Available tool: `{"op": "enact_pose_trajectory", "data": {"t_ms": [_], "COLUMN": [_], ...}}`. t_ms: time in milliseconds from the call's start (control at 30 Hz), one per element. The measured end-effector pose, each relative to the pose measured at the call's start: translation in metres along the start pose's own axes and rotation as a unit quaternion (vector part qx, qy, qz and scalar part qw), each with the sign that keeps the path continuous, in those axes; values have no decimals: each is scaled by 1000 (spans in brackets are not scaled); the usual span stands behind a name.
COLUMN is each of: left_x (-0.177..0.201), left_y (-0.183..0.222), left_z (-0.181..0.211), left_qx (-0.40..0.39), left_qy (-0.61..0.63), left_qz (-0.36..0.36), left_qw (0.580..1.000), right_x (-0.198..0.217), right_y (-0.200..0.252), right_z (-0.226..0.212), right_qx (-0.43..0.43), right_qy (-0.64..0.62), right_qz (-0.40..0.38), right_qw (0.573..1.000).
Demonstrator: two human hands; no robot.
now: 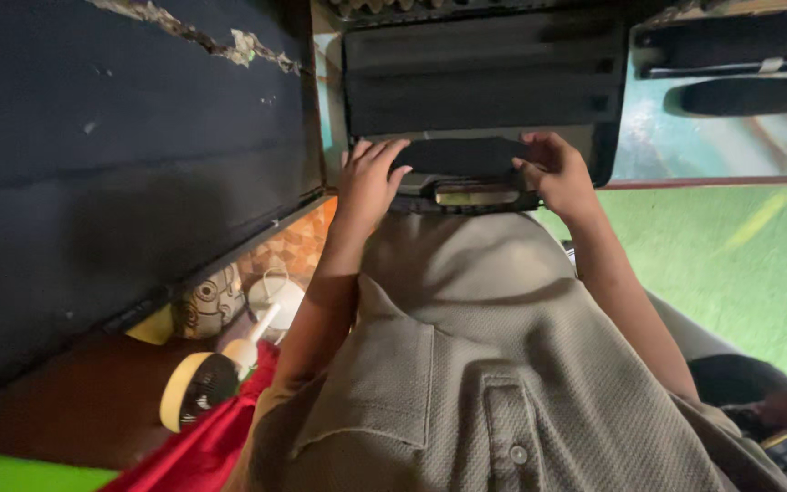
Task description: The person picks up several black foam-covered microphone stands and places them one by one into the fitted compartments of a black hard-shell carrying case. They then close the case, secure the latches, and move it aside.
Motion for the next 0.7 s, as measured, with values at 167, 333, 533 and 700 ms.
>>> {"op": "enact_pose_trajectory", "data": {"t_ms": [167,333,533,700], "left_x": [6,2,9,8], "left_y": [3,2,2,6], "left_z": [-21,-32,-30,-35], "left_qx": [-21,-18,-29,8], "left_qy": [-105,-140,-161,-199], "left_qz": [21,21,69,52], "left_qw": [994,990,984,979], "right_x": [-29,-46,-47,-53], "right_y": [-8,-16,-29,-32], "right_z": [11,-1,-6,6], "right_qx": [27,74,16,22], "right_qy": [109,167,153,192], "right_qz": [20,66,78,74], "right_qw": [994,981,985,978]}}
Point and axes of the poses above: each hand's wrist, its own y-axis away from the middle knuckle, its own x-axis out of the back of the hand, z = x × y, the point moved 7 cm from there along -y, towards the middle knuckle
